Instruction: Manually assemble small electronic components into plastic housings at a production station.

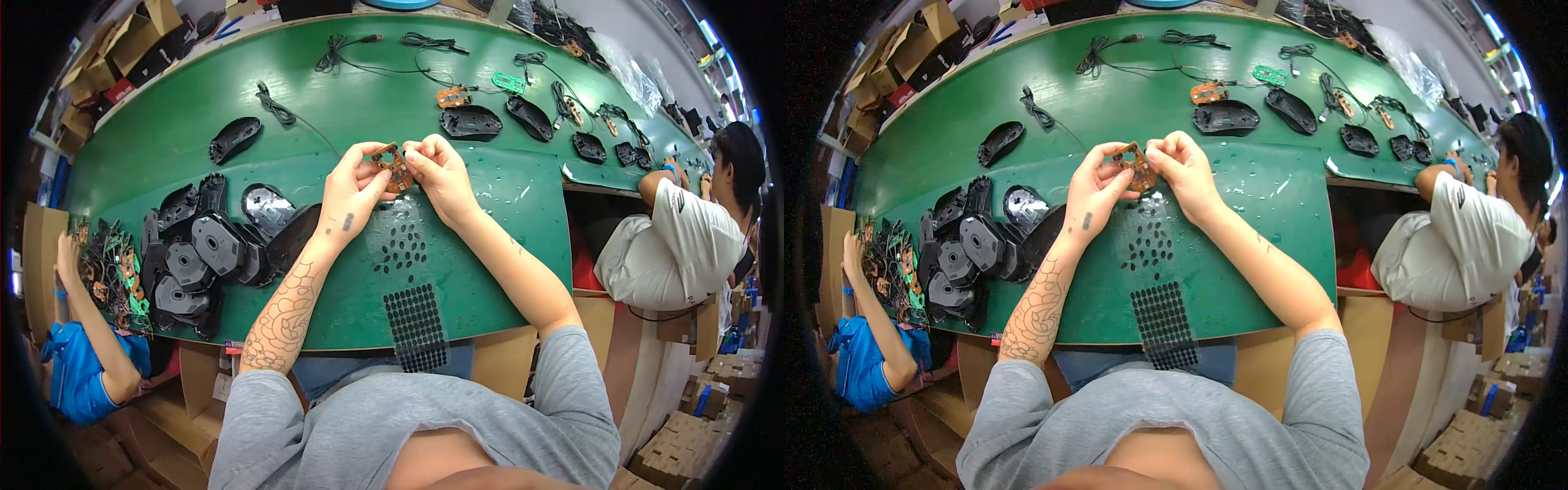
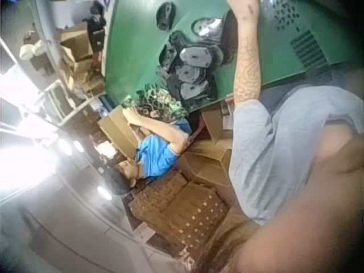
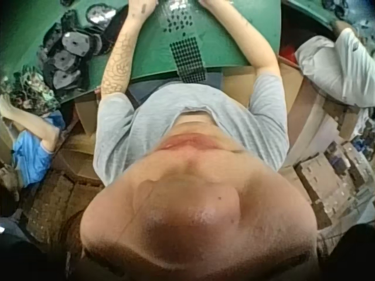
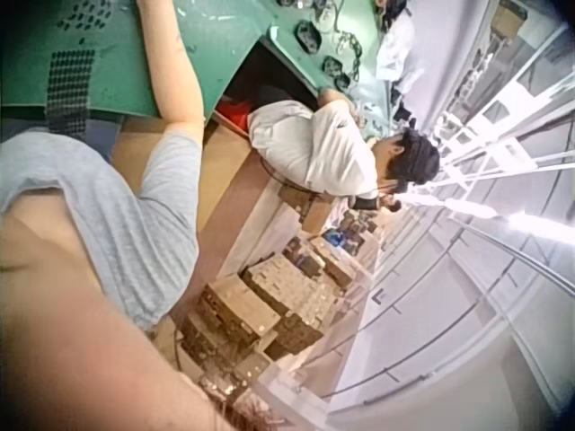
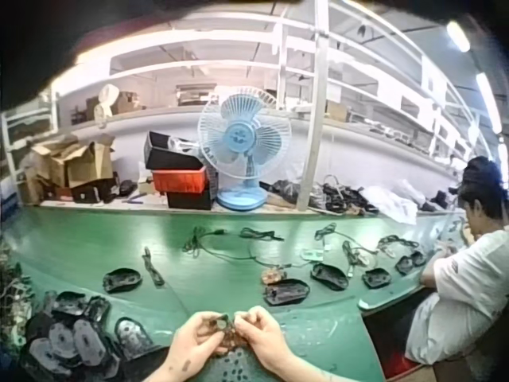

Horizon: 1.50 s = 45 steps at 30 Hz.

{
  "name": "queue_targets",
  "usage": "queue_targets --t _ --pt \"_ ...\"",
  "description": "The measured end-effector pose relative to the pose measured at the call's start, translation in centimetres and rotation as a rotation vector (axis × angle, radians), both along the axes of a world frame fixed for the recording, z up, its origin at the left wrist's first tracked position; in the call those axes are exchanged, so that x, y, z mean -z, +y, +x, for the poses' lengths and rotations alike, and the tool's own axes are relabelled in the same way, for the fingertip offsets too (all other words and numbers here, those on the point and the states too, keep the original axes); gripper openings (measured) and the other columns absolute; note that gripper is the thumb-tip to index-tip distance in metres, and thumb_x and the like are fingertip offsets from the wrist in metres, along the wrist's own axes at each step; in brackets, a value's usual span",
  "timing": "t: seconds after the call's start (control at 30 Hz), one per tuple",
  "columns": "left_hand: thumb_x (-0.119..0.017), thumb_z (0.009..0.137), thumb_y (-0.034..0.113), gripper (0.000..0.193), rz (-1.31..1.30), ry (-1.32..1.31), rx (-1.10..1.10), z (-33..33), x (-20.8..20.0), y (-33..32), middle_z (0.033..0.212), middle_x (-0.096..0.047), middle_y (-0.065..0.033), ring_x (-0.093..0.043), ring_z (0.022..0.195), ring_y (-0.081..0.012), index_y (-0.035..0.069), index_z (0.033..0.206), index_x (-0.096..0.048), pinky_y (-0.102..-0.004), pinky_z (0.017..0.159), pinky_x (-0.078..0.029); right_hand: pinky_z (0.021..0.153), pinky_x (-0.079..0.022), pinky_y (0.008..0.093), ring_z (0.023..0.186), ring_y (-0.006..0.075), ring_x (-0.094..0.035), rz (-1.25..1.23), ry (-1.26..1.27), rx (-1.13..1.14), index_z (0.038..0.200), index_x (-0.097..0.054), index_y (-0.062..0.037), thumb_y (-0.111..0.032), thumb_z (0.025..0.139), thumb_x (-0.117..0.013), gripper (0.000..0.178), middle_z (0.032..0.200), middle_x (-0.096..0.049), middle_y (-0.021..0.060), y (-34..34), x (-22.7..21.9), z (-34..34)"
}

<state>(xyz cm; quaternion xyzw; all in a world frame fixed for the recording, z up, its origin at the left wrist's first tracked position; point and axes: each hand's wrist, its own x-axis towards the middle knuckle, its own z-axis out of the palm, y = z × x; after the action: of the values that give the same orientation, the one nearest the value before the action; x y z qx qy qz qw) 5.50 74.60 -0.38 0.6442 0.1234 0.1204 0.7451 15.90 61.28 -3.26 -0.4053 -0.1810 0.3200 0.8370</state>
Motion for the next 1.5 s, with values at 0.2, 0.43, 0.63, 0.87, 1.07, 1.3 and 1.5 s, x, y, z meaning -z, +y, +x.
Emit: queue_targets --t 0.2,0.43,0.63,0.87,1.07,1.3,1.5 --pt "-0.055 0.088 -0.005 0.034 0.01 0.022 0.001 0.1 0.1 0.0 0.103 -0.066 -0.018 -0.068 0.082 -0.018 0.001 0.121 -0.051 -0.0241 0.068 -0.057 0.075 -0.044 0.0219 0.081 0.011 -0.051 -0.036 -0.038 0.0 0.085 -0.041 -0.0108 -0.003 0.089 -0.06 0.021 0.096 -0.059 0.005 0.0 0.2 0.1" --pt "-0.056 0.087 -0.005 0.034 0.011 0.017 0.001 0.1 -0.1 -0.1 0.101 -0.067 -0.0172 -0.068 0.082 -0.0168 0.002 0.12 -0.052 -0.0233 0.069 -0.057 0.078 -0.042 0.0229 0.082 0.0102 -0.05 -0.044 -0.065 -0.025 0.087 -0.041 -0.0121 -0.003 0.091 -0.06 0.022 0.101 -0.058 0.0053 -0.1 0.4 0.2" --pt "-0.059 0.089 -0.001 0.035 0.055 0.007 0.039 -0.3 0.2 0.4 0.105 -0.066 -0.0141 -0.067 0.084 -0.0164 0.003 0.123 -0.051 -0.0233 0.068 -0.055 0.074 -0.047 0.0239 0.083 0.0119 -0.055 -0.074 -0.058 0.011 0.087 -0.044 -0.0103 0.001 0.088 -0.061 0.021 0.096 -0.061 0.0063 0.3 0.3 0.1" --pt "-0.063 0.08 -0.002 0.035 0.585 -0.071 -0.013 -0.1 -1.4 1.3 0.091 -0.067 -0.0056 -0.063 0.075 -0.0135 0.004 0.115 -0.056 -0.0266 0.066 -0.05 0.077 -0.049 0.0277 0.084 0.0143 -0.058 0.051 0.028 -0.039 0.091 -0.047 -0.0112 0.002 0.088 -0.06 0.019 0.095 -0.061 0.0065 -0.7 1.5 2.4" --pt "-0.063 0.075 -0.001 0.032 0.988 0.023 -0.031 -1.0 -1.5 1.1 0.082 -0.063 -0.0031 -0.059 0.073 -0.0171 0.005 0.106 -0.057 -0.03 0.068 -0.048 0.079 -0.049 0.0296 0.085 0.0148 -0.059 0.142 0.165 -0.004 0.091 -0.05 -0.0124 0.001 0.089 -0.06 0.017 0.094 -0.06 0.0052 -1.1 1.8 3.7" --pt "-0.062 0.075 0.0 0.027 0.829 0.133 0.068 -1.1 -1.1 2.0 0.079 -0.063 -0.0031 -0.059 0.07 -0.0198 0.006 0.101 -0.057 -0.0318 0.066 -0.047 0.079 -0.049 0.0295 0.086 0.0139 -0.059 0.126 0.156 -0.004 0.091 -0.05 -0.0126 0.0 0.09 -0.06 0.016 0.094 -0.06 0.0047 -0.9 1.8 3.4" --pt "-0.062 0.073 -0.005 0.029 0.928 0.196 0.067 -1.1 -0.9 1.7 0.08 -0.063 -0.0028 -0.058 0.069 -0.0161 0.006 0.098 -0.054 -0.0292 0.065 -0.046 0.078 -0.049 0.0282 0.086 0.014 -0.059 0.107 0.137 -0.012 0.091 -0.049 -0.0121 0.001 0.089 -0.06 0.017 0.095 -0.06 0.0054 -1.0 2.2 3.7"
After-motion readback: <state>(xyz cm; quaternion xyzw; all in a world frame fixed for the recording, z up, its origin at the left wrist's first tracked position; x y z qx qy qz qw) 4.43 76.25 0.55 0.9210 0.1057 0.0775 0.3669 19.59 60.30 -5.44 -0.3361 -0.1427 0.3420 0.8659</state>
